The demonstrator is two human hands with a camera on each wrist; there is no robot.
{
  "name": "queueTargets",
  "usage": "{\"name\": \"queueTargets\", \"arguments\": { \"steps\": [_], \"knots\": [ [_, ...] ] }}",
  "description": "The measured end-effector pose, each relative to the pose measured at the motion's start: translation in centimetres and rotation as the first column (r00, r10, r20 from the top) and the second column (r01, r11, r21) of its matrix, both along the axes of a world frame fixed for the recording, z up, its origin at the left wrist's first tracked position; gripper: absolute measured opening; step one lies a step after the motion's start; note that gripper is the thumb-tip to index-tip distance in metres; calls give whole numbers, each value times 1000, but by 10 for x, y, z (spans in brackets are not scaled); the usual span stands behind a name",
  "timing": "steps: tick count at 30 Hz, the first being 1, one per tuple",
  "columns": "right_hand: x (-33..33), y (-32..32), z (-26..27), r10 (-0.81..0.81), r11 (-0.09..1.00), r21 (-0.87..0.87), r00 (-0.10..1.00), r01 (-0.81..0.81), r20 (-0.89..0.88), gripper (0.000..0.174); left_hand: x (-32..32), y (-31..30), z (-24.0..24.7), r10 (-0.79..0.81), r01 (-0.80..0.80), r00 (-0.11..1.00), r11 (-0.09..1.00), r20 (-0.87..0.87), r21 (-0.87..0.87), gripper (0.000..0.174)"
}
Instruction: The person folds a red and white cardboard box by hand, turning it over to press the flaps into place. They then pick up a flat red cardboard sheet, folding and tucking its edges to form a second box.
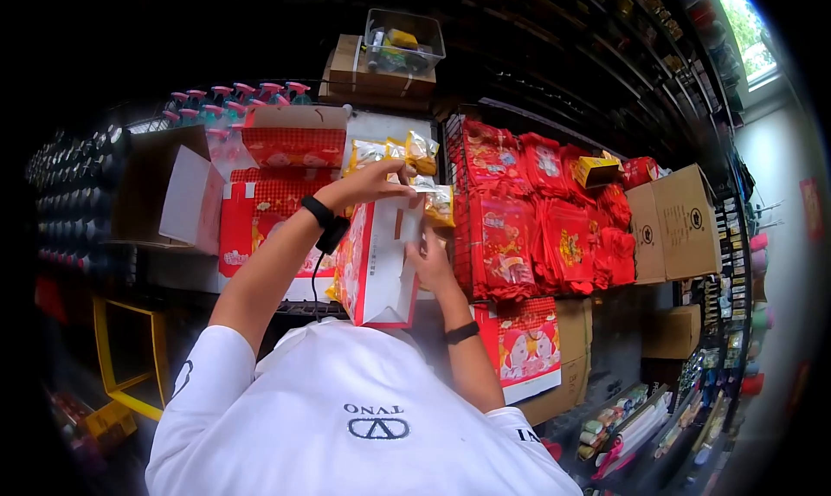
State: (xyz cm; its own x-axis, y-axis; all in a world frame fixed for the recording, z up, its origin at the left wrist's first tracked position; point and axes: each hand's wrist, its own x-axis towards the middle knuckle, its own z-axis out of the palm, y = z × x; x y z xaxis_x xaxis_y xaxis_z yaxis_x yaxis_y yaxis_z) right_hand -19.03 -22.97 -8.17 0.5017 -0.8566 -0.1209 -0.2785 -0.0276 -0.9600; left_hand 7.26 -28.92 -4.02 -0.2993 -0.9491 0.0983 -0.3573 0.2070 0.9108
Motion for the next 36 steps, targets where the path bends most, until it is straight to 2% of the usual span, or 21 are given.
{"name": "queueTargets", "arguments": {
  "steps": [2, 3, 6, 7, 10, 13, 15, 18, 20, 24, 27, 29, 32, 34, 36],
  "knots": [
    [2, 1, 6, 20, 1000, -1, 1000, -20, -6, 72, 0, -9, 16, -101, 88, 990, 989, 104, 119, 49],
    [3, 1, 7, 31, 1000, 2, 999, -31, -10, 73, -3, -10, 25, -128, 104, 977, 984, 172, 144, 61],
    [5, -3, -2, 54, 995, -74, 993, -62, -105, 75, -6, -19, 43, -350, 308, 886, 935, 304, 178, 68],
    [4, -5, -6, 55, 991, -112, 987, -72, -150, 75, -10, -25, 38, -390, 359, 896, 918, 210, 170, 70],
    [3, -4, -5, 26, 972, -223, 976, -75, -215, 76, -15, -37, 48, -531, 466, 795, 844, 292, 266, 71],
    [1, -5, -3, 68, 983, -156, 983, -95, -172, 76, -11, -33, 70, -574, 466, 758, 809, 309, 358, 71],
    [3, -6, -9, 74, 986, -144, 996, -82, -59, 76, -11, -37, 63, -569, 401, 700, 813, 431, 422, 71],
    [4, -8, -6, 84, 990, -116, 996, -83, 10, 77, -8, -37, 57, -575, 409, 693, 811, 436, 419, 65],
    [3, -9, -11, 76, 990, -115, 997, -76, -6, 76, -5, -34, 54, -534, 376, 744, 831, 401, 409, 63],
    [1, -5, 6, 83, 996, 28, 980, -90, 181, 75, 1, -34, 57, -538, 363, 754, 819, 376, 444, 63],
    [1, -10, -5, 92, 995, 11, 983, -95, 158, 75, 4, -37, 46, -546, 392, 759, 818, 354, 420, 66],
    [2, -14, -23, 68, 997, 19, 985, -72, 159, 74, -8, -28, 50, -494, 353, 797, 848, 348, 396, 70],
    [-2, -10, -7, 27, 995, 88, 980, -45, 197, 71, -26, -11, 55, -338, 172, 870, 890, 358, 423, 80],
    [-4, -7, -1, 17, 992, 120, 971, -47, 239, 69, -23, -4, 20, -254, 232, 874, 967, 414, 103, 78],
    [-7, -9, -5, 23, 991, 116, 957, -59, 289, 68, -28, 4, -1, -159, 146, 931, 987, 329, 64, 72]
  ]
}}
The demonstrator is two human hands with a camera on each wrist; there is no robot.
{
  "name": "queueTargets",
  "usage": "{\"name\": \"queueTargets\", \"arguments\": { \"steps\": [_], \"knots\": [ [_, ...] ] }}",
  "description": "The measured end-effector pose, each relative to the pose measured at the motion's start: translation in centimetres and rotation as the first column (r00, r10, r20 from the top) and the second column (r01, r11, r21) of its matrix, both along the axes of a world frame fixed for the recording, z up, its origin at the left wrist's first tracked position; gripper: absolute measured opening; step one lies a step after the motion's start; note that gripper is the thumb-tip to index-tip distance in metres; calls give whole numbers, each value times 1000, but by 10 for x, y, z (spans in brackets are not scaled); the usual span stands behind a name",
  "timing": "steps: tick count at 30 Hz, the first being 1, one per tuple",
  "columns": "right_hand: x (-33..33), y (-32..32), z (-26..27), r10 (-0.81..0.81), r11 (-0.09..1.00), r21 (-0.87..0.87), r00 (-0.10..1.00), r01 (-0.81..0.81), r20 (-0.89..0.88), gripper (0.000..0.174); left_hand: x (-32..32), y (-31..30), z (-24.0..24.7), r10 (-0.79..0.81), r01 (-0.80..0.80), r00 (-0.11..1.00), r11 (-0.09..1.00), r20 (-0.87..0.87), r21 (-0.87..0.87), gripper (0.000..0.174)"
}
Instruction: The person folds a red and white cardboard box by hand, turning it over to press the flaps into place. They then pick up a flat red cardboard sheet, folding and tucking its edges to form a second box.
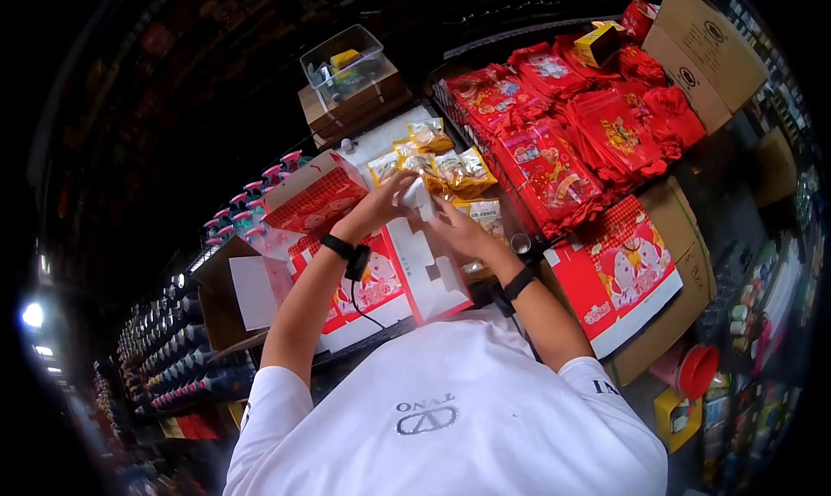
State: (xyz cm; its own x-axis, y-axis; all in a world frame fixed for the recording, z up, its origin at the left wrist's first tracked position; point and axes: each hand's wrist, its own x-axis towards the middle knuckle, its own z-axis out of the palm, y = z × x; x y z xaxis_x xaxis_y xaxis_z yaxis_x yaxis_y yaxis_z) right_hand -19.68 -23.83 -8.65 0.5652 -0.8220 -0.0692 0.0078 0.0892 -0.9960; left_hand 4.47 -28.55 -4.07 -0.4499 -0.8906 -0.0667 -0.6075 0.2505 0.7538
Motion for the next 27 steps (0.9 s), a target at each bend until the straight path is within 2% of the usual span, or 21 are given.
{"name": "queueTargets", "arguments": {
  "steps": [1, 4, 7, 9, 10, 12, 13, 14, 15, 16, 17, 20, 21, 24, 25, 27],
  "knots": [
    [-1, -1, -6, -1, 1000, -6, 1000, 1, 9, 68, -2, 2, -5, 49, -48, 998, 999, 36, -4, 68],
    [0, -3, -16, -11, 1000, -12, 1000, 11, 21, 69, -5, 9, -10, 48, -44, 995, 998, 88, -49, 63],
    [0, 1, -8, -36, 999, 4, 999, 36, 14, 71, -2, 22, -13, 110, -29, 950, 962, 293, -270, 56],
    [1, 6, 2, -44, 999, 18, 999, 44, 24, 72, 0, 30, -11, 70, 27, 909, 974, 411, -225, 53],
    [3, 6, -2, -43, 999, -30, 999, 44, 20, 73, 2, 33, -10, 50, 50, 883, 979, 467, -199, 52],
    [9, 4, -12, -37, 991, -126, 999, 38, 10, 74, 9, 31, -30, 73, 45, 901, 965, 427, -260, 57],
    [12, 4, -14, -61, 984, -169, 997, 51, -55, 74, 13, 29, -41, 86, 39, 910, 956, 405, -291, 60],
    [14, 3, -15, -78, 975, -217, 988, 49, -129, 74, 18, 28, -53, 174, -106, 966, 941, 192, -322, 63],
    [17, 4, -14, -106, 963, -263, 975, 52, -195, 74, 21, 28, -60, 248, -243, 968, 915, -24, -322, 66],
    [18, 4, -12, -114, 961, -271, 969, 51, -220, 76, 23, 28, -67, 315, -378, 919, 878, -239, -293, 69],
    [20, 3, -11, -120, 959, -280, 962, 48, -246, 77, 19, 30, -75, 422, -478, 875, 834, -239, -275, 68],
    [25, 0, -6, -131, 968, -243, 949, 60, -288, 80, 1, 52, -87, 588, -626, 780, 743, -217, -236, 60],
    [26, -1, -5, -134, 973, -221, 945, 69, -298, 81, -9, 62, -79, 629, -653, 750, 651, -206, -387, 50],
    [25, -1, -7, -141, 973, -212, 961, 90, -240, 85, -26, 90, -53, 680, -673, 711, 583, -180, -456, 41],
    [25, -2, -5, -133, 981, -169, 959, 92, -252, 87, -27, 97, -38, 626, -626, 759, 624, -179, -467, 32],
    [23, -2, -4, -105, 988, -134, 971, 77, -215, 87, -31, 105, -49, 622, -574, 776, 629, -103, -524, 31]
  ]
}}
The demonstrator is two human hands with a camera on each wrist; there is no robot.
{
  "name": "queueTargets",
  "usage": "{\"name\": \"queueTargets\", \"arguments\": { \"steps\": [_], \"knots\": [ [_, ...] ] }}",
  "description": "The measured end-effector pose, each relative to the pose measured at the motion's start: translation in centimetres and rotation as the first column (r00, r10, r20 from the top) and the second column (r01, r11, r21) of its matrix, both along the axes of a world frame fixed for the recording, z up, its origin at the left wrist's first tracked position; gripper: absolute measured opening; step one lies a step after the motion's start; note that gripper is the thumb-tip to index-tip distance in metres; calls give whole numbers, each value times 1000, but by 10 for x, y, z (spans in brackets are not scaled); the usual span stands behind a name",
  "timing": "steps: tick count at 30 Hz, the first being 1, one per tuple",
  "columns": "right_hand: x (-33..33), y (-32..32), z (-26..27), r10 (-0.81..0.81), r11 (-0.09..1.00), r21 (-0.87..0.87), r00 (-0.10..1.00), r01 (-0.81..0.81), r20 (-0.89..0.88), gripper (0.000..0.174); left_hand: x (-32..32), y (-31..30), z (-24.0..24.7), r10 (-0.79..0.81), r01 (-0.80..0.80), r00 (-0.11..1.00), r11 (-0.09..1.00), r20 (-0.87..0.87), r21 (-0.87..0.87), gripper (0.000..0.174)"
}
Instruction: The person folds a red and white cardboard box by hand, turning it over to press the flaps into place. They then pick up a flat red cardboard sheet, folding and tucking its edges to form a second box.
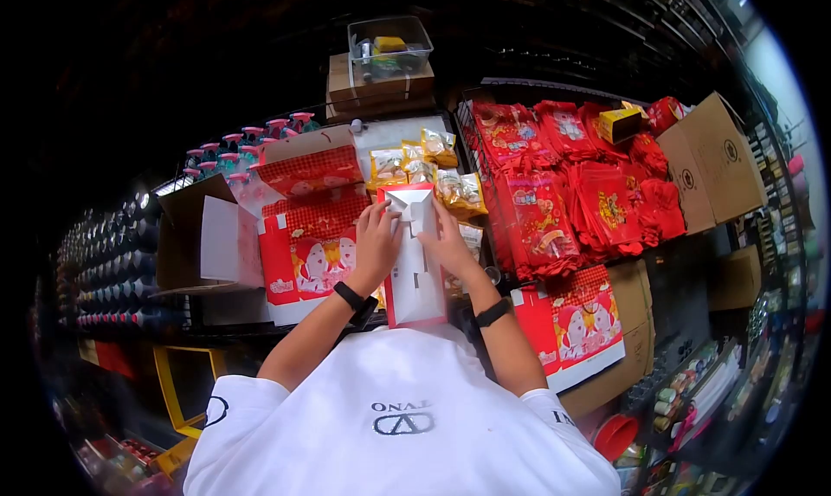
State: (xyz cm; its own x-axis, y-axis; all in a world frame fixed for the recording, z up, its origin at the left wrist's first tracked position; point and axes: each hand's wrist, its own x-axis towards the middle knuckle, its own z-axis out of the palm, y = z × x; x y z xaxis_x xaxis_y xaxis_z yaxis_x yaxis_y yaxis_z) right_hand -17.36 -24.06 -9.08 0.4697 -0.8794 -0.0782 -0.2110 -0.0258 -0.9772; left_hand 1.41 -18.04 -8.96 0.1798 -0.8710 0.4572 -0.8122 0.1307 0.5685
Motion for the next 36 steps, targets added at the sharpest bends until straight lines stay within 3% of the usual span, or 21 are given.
{"name": "queueTargets", "arguments": {
  "steps": [2, 8, 11, 14, 17, 20, 22, 26, 29, 36],
  "knots": [
    [-3, 1, 2, 16, 999, 38, 1000, -17, 27, 86, -4, 5, -12, 13, -12, 996, 1000, 83, -10, 34],
    [-9, 0, 9, 31, 997, 66, 999, -32, 24, 85, -16, 10, 1, -71, 73, 996, 997, -47, 34, 40],
    [-11, -1, 9, 60, 997, 52, 997, -63, 45, 84, -22, 15, 20, -84, 82, 996, 993, 13, 90, 38],
    [-5, 3, 12, 71, 995, 59, 994, -76, 86, 81, -24, 19, 16, -181, 110, 960, 946, 215, 304, 38],
    [-1, 6, 6, 69, 997, 17, 994, -71, 79, 81, -24, 23, 4, -203, 119, 929, 956, 311, 269, 39],
    [2, 5, 4, 48, 995, -85, 998, -45, 34, 82, -21, 18, -13, -119, 119, 971, 993, 209, 12, 41],
    [4, 9, 11, 23, 988, -151, 1000, -26, -21, 81, -17, 17, -14, -151, 147, 982, 988, 112, 37, 45],
    [3, 8, 9, 33, 995, -99, 999, -32, 7, 81, -12, 20, -5, -199, 206, 978, 972, -66, 117, 54],
    [0, 3, -3, 43, 998, -45, 997, -41, 61, 81, -13, 19, -6, -195, 194, 981, 966, -8, 169, 69],
    [1, 4, 2, 72, 997, -3, 994, -72, 83, 81, -13, 18, -18, -125, 111, 989, 981, 84, 162, 73]
  ]
}}
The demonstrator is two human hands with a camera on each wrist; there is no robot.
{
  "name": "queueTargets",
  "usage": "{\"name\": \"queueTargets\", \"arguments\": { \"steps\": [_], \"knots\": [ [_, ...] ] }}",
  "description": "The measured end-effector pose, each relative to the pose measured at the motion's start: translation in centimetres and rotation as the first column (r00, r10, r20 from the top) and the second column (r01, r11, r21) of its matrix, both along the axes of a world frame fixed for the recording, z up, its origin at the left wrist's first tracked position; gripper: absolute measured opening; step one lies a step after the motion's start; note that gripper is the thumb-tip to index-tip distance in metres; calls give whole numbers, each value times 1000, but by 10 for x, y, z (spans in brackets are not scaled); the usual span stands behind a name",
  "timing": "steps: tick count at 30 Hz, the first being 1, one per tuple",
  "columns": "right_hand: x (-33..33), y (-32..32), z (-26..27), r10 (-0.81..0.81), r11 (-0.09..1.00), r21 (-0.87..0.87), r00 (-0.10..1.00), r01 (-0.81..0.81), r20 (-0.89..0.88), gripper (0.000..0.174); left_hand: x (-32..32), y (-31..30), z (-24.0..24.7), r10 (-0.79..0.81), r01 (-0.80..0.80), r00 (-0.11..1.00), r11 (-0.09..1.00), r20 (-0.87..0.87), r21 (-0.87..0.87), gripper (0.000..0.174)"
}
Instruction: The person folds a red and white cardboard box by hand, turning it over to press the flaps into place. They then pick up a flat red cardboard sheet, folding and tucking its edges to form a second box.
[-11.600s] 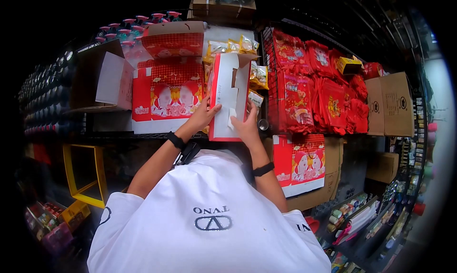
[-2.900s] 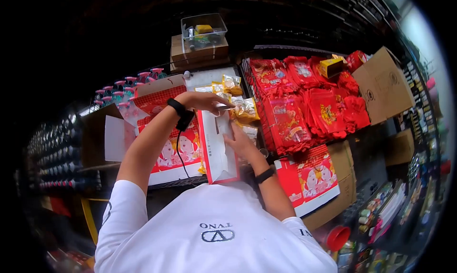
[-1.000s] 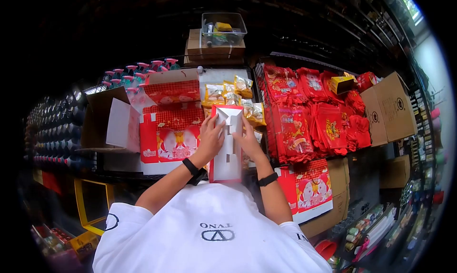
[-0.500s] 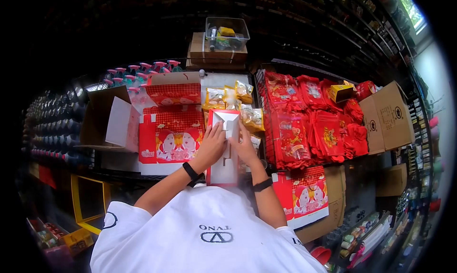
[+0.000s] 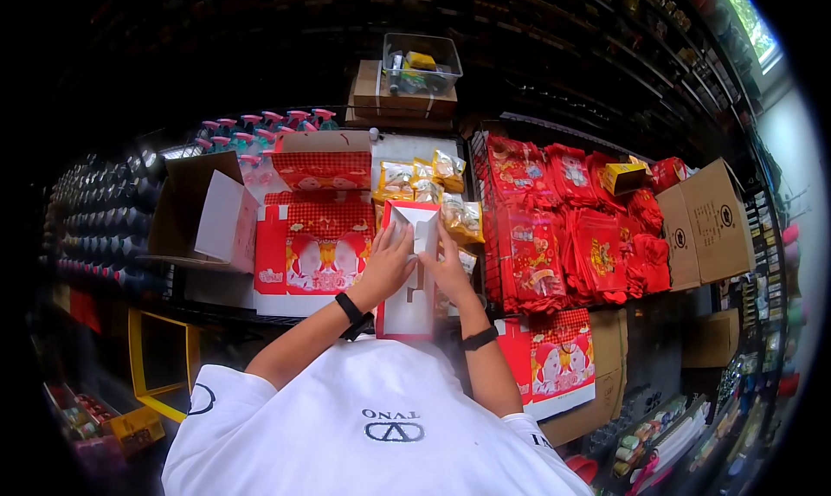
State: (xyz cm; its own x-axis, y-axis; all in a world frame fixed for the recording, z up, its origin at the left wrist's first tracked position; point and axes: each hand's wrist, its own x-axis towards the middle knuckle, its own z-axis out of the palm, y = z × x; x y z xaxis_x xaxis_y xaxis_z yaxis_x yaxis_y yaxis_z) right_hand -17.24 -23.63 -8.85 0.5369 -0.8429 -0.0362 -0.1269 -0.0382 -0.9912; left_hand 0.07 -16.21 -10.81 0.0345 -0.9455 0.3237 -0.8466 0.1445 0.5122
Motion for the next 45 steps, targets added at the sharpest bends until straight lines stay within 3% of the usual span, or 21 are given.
{"name": "queueTargets", "arguments": {
  "steps": [2, 7, 13, 16, 19, 22, 25, 29, 32, 35, 45],
  "knots": [
    [0, 0, -1, 1, 1000, 11, 1000, -1, -1, 81, -4, 4, 5, 91, -88, 990, 996, 105, -28, 74],
    [1, 3, 6, -18, 999, 39, 1000, 18, -5, 82, -12, 2, 13, 172, -172, 985, 983, -4, -61, 72],
    [18, -3, -12, -181, 974, -163, 975, 158, -132, 82, -19, -10, 14, 222, -227, 971, 973, -83, -50, 54],
    [36, -3, 11, -264, 964, -57, 954, 259, -139, 83, -19, -17, 5, 240, -252, 965, 960, -103, -125, 46],
    [51, -9, 14, -386, 866, -437, 880, 242, -277, 83, -17, -20, 14, 249, -272, 952, 955, -179, -119, 37],
    [67, -6, 33, -411, 866, -471, 773, 167, -483, 79, -16, -23, 21, 263, -301, 932, 945, -248, -127, 33],
    [76, -3, 31, -456, 796, -601, 724, 72, -518, 72, -11, -22, 18, 228, -275, 931, 952, -284, -137, 34],
    [76, -6, 22, -418, 814, -573, 781, 94, -465, 62, -5, -22, 6, 181, -248, 905, 960, -384, -130, 40],
    [72, -11, 19, -386, 844, -525, 808, 114, -445, 59, -7, -19, 23, 215, -344, 868, 911, -448, -229, 30],
    [75, -14, 22, -389, 850, -514, 796, 117, -463, 60, -1, -19, 17, 157, -227, 875, 969, -457, -102, 44],
    [77, -20, 12, -418, 846, -512, 781, 148, -465, 64, -2, -17, 28, 179, -238, 887, 967, -426, -89, 42]
  ]
}}
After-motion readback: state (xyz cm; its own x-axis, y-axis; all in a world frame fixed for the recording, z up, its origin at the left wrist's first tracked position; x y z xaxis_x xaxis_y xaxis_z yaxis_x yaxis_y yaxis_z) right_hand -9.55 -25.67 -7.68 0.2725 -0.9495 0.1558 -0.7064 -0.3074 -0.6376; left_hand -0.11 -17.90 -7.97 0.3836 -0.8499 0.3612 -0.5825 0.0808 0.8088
